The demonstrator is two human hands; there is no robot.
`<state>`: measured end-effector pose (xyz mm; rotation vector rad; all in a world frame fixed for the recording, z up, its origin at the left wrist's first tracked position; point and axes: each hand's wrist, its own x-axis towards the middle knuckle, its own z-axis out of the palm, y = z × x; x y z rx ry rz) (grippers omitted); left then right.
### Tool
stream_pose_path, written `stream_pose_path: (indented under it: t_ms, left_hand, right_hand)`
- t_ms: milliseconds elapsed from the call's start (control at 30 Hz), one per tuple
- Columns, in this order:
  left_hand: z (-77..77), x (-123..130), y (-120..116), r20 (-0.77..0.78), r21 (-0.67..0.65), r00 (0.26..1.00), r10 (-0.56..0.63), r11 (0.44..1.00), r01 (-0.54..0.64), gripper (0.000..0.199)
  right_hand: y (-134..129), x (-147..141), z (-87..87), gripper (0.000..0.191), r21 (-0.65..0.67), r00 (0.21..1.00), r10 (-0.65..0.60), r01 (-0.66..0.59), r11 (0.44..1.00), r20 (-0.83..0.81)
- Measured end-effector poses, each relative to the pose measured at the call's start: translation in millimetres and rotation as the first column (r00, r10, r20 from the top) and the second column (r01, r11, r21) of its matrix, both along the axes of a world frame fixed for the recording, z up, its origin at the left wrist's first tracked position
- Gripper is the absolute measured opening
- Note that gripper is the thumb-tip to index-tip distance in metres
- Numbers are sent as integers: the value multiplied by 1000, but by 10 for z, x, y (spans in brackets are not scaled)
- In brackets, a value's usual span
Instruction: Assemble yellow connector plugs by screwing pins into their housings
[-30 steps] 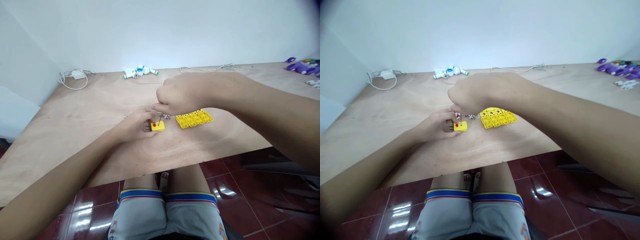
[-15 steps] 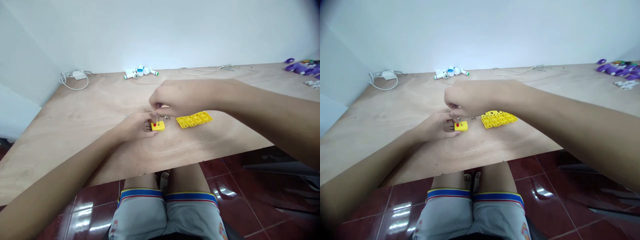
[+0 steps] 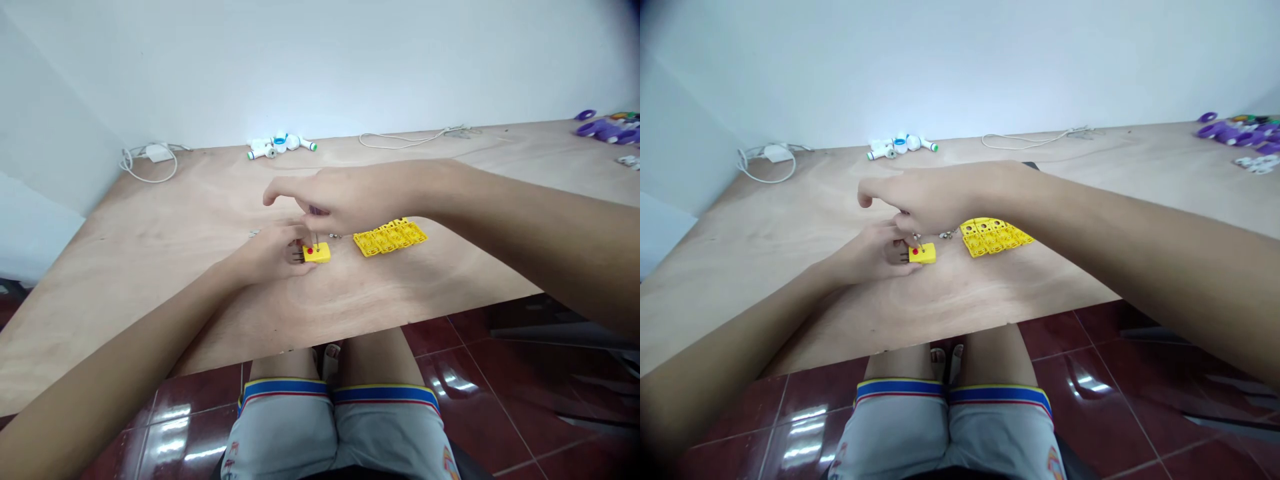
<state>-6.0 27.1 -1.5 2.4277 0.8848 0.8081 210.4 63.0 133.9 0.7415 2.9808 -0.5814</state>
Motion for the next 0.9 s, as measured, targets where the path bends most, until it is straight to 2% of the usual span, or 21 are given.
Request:
stream_pose_path:
  t_ms: [67,233,367,500,800,900]
  left_hand:
    - [-9,0,3,-16,-2,1000,6,1000,-6,20]
    - [-17,17,8,-38,4,999,19,1000,-19,18]
    - [14,31,1,-26,4,1000,-4,1000,4,17]
    - [43,44,-11,-14,-10,1000,-10,1000,10,12]
    - [-7,24,7,2,-2,1000,-31,1000,31,17]
    - [-1,19,-1,-15,12,1000,3,1000,-3,18]
  right_hand:
    - [-1,-16,-19,53,20,1000,14,-14,1000,-11]
    - [17,-25,-156,29,125,995,-40,52,991,-96]
    - [47,47,-200,32,91,994,-12,22,996,-111]
    - [45,108,-147,39,69,996,38,-32,997,-83]
    - [-13,86,99,52,-23,995,14,-12,1000,97]
    - [6,49,87,41,32,995,-35,32,999,97]
